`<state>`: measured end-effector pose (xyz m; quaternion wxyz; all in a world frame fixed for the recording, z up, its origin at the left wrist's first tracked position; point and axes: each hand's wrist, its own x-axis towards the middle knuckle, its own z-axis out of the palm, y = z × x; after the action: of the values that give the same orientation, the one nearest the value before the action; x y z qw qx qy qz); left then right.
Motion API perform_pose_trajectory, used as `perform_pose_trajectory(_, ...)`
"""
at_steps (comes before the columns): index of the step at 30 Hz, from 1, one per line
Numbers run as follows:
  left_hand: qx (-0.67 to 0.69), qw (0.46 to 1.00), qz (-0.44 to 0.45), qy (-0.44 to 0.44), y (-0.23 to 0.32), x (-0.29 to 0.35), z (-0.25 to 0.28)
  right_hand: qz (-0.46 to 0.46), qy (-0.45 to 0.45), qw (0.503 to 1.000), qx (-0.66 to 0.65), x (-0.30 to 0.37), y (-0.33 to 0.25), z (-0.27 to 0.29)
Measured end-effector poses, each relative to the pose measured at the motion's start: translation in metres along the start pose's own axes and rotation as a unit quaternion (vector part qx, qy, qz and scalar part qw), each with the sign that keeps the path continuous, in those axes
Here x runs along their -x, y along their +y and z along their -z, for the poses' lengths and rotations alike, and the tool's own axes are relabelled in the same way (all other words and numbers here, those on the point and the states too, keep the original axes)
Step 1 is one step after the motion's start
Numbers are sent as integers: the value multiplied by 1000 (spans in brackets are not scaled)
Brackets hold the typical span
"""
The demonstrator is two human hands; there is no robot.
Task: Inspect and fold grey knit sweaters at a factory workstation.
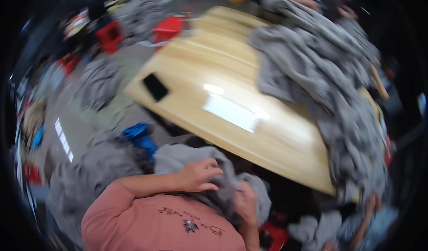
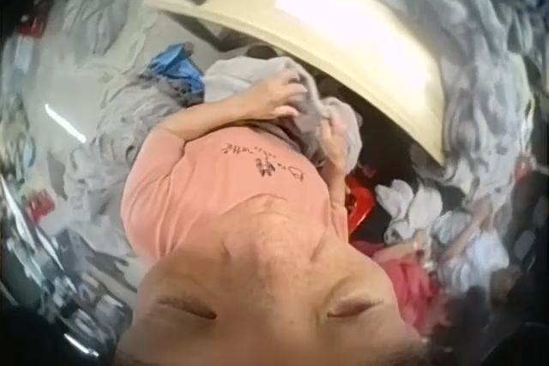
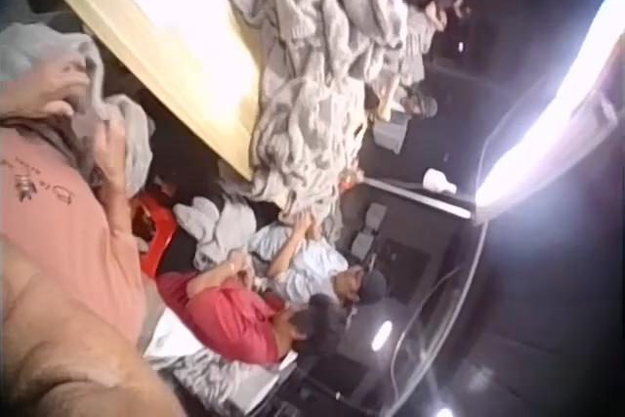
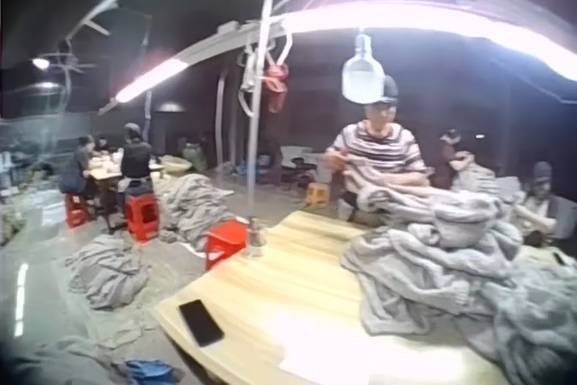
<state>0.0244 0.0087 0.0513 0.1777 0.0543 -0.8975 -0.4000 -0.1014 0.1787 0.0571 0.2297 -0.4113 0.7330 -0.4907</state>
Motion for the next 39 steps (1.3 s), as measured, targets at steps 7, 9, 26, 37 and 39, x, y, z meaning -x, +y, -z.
perform_pose_trajectory(7,178,982,41,-44,-4,-7,-50,42,1,998,41,12,24,-11)
perform_pose_trajectory(9,205,975,77,-39,0,-9,-58,61,23,995,74,14,31,-17)
perform_pose_trajectory(26,335,894,290,-60,6,-16,-60,98,145,984,14,15,55,-10)
perform_pose_trajectory(37,490,839,236,-14,110,-83,4,-195,257,908,-267,105,162,55)
perform_pose_trajectory(39,588,783,203,-7,119,-82,4,-135,274,937,-171,98,171,41)
